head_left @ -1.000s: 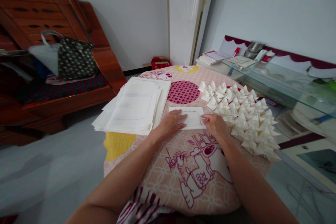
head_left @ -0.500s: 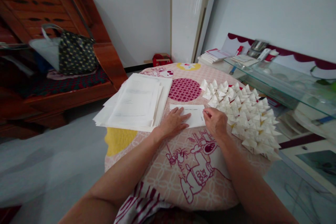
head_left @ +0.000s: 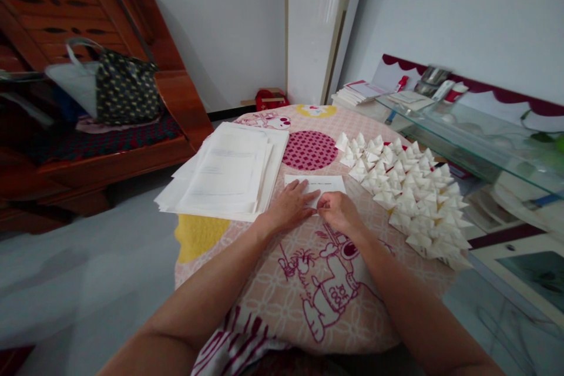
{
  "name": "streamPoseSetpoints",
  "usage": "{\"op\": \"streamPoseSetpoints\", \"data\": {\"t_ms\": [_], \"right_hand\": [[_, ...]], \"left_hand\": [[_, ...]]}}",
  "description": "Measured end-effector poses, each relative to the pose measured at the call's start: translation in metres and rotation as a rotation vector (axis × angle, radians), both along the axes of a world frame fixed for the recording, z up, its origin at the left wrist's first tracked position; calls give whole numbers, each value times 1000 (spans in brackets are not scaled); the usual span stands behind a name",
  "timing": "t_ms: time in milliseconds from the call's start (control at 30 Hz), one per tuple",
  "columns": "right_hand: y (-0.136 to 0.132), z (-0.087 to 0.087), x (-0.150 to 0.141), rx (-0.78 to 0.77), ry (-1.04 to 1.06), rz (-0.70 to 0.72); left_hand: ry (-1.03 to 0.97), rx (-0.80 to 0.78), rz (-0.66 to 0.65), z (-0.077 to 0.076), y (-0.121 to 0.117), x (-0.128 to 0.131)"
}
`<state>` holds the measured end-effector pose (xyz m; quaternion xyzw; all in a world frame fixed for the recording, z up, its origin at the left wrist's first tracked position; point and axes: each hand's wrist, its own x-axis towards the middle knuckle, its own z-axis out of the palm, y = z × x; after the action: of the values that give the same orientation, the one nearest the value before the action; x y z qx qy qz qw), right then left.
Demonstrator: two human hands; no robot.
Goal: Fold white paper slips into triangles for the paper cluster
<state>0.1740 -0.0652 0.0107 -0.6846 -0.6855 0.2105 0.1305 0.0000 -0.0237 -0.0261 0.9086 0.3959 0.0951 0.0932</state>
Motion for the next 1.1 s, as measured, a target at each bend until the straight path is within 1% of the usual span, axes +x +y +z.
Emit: {"op": "streamPoseSetpoints", "data": {"t_ms": [167,433,533,767,967,1033,1100], "right_hand": [[1,1,0,-64,65,3],[2,-2,13,-60,91,-22],[2,-2,23,-68,100,-35],[-1,-3,55,-94,77,-72],[-5,1,80,-47,91,-95],[-4,1,78,-6,156,-121],[-1,-1,69,26,289,-139]], "left_hand": [[6,-12,12,3,-2,0],[45,-31,20,7,-3,0],[37,-33,12,6,-2,1],[-41,-19,-8,-4,3,-3],[-19,-27,1,-2,3,-3],[-21,-22,-2,-2,2,-2],[-25,-16,-2,-1,2,-2]]}}
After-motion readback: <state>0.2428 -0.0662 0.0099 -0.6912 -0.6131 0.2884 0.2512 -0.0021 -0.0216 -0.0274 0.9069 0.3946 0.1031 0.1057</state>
